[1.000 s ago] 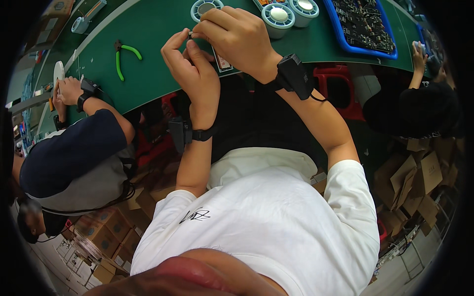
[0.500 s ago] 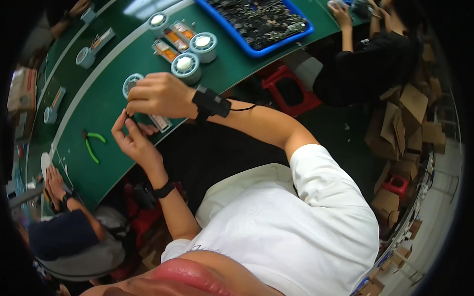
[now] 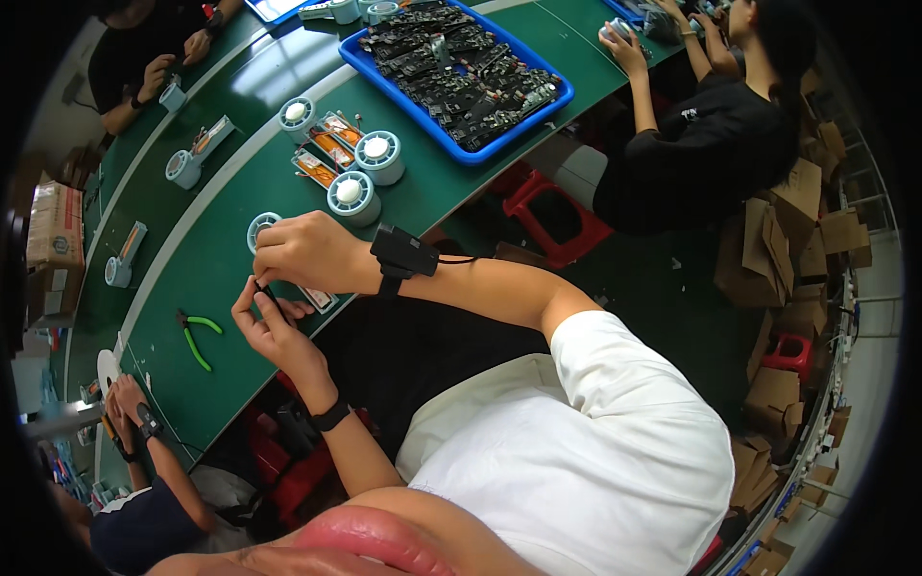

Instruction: The recorder is sitting at an assembly line, picking up small circuit boards and attaching components using their hands and pliers.

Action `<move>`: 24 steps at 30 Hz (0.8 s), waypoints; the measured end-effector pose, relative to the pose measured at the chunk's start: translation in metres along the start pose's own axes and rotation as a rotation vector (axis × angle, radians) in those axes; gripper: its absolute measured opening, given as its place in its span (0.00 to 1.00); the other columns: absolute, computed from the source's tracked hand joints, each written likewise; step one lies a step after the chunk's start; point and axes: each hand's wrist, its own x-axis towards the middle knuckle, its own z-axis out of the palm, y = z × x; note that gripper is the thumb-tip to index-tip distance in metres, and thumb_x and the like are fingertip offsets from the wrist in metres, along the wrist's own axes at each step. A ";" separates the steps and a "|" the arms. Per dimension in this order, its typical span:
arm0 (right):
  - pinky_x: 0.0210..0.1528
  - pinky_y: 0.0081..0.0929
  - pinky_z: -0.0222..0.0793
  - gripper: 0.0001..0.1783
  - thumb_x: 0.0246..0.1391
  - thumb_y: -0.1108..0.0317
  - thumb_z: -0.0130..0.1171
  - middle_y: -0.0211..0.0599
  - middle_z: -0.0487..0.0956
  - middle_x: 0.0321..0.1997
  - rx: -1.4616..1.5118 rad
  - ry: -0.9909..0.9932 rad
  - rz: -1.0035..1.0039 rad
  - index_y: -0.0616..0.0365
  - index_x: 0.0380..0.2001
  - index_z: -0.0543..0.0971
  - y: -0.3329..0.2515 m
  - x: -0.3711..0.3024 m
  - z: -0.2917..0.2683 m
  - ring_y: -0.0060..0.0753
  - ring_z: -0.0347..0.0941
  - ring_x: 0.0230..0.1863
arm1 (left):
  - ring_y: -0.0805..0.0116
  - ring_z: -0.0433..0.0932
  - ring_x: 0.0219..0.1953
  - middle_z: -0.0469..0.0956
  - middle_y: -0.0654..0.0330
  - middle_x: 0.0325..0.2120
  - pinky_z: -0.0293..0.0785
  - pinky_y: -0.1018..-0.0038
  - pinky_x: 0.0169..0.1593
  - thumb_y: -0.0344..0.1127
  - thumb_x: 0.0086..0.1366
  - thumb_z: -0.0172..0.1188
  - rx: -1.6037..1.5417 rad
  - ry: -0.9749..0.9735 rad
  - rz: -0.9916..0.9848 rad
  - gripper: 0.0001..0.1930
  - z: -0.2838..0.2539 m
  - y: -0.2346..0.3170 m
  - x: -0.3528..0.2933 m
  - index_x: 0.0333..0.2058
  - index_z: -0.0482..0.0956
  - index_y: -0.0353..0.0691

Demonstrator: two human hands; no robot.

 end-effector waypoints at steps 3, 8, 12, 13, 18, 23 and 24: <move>0.32 0.33 0.77 0.08 0.50 0.62 0.74 0.26 0.80 0.31 0.012 -0.012 0.041 0.50 0.29 0.85 -0.002 0.003 0.000 0.34 0.81 0.32 | 0.77 0.71 0.23 0.78 0.56 0.48 0.76 0.77 0.31 0.33 0.82 0.51 -0.023 -0.010 -0.007 0.11 0.001 0.004 0.003 0.56 0.71 0.34; 0.31 0.31 0.76 0.08 0.49 0.62 0.75 0.25 0.79 0.29 0.049 -0.038 0.051 0.49 0.29 0.85 0.002 0.005 -0.001 0.32 0.81 0.32 | 0.77 0.72 0.24 0.78 0.56 0.48 0.77 0.76 0.32 0.31 0.81 0.53 -0.100 -0.093 -0.023 0.10 -0.014 0.007 0.005 0.54 0.74 0.33; 0.30 0.32 0.76 0.07 0.48 0.62 0.75 0.24 0.79 0.29 0.038 -0.061 0.083 0.49 0.27 0.85 -0.003 0.005 -0.005 0.32 0.81 0.31 | 0.77 0.72 0.24 0.77 0.57 0.48 0.77 0.75 0.32 0.30 0.80 0.53 -0.086 -0.138 0.005 0.08 -0.019 0.006 0.003 0.52 0.75 0.33; 0.30 0.33 0.76 0.07 0.47 0.62 0.75 0.24 0.79 0.28 0.028 -0.063 0.103 0.48 0.26 0.85 -0.004 0.006 -0.006 0.33 0.81 0.31 | 0.77 0.72 0.24 0.77 0.56 0.48 0.77 0.75 0.32 0.29 0.80 0.53 -0.071 -0.140 0.017 0.08 -0.018 0.005 0.002 0.52 0.75 0.33; 0.31 0.33 0.76 0.06 0.47 0.64 0.75 0.26 0.79 0.30 0.030 -0.051 0.105 0.48 0.26 0.86 -0.010 0.000 -0.004 0.34 0.81 0.31 | 0.78 0.72 0.24 0.78 0.58 0.46 0.76 0.76 0.31 0.28 0.80 0.53 -0.072 -0.105 0.025 0.07 -0.016 0.001 -0.001 0.51 0.76 0.34; 0.34 0.33 0.78 0.04 0.49 0.70 0.73 0.31 0.80 0.35 -0.123 -0.050 -0.065 0.50 0.29 0.85 -0.003 0.001 -0.012 0.37 0.82 0.33 | 0.79 0.73 0.23 0.81 0.59 0.46 0.71 0.81 0.28 0.29 0.80 0.54 0.080 -0.073 0.050 0.07 -0.014 -0.001 0.010 0.52 0.76 0.37; 0.34 0.31 0.79 0.04 0.51 0.71 0.72 0.32 0.81 0.36 -0.098 -0.058 0.014 0.52 0.31 0.86 -0.013 0.004 -0.023 0.36 0.83 0.34 | 0.79 0.74 0.24 0.81 0.58 0.47 0.71 0.82 0.28 0.29 0.79 0.54 0.057 -0.082 0.028 0.08 -0.009 0.010 0.008 0.52 0.76 0.37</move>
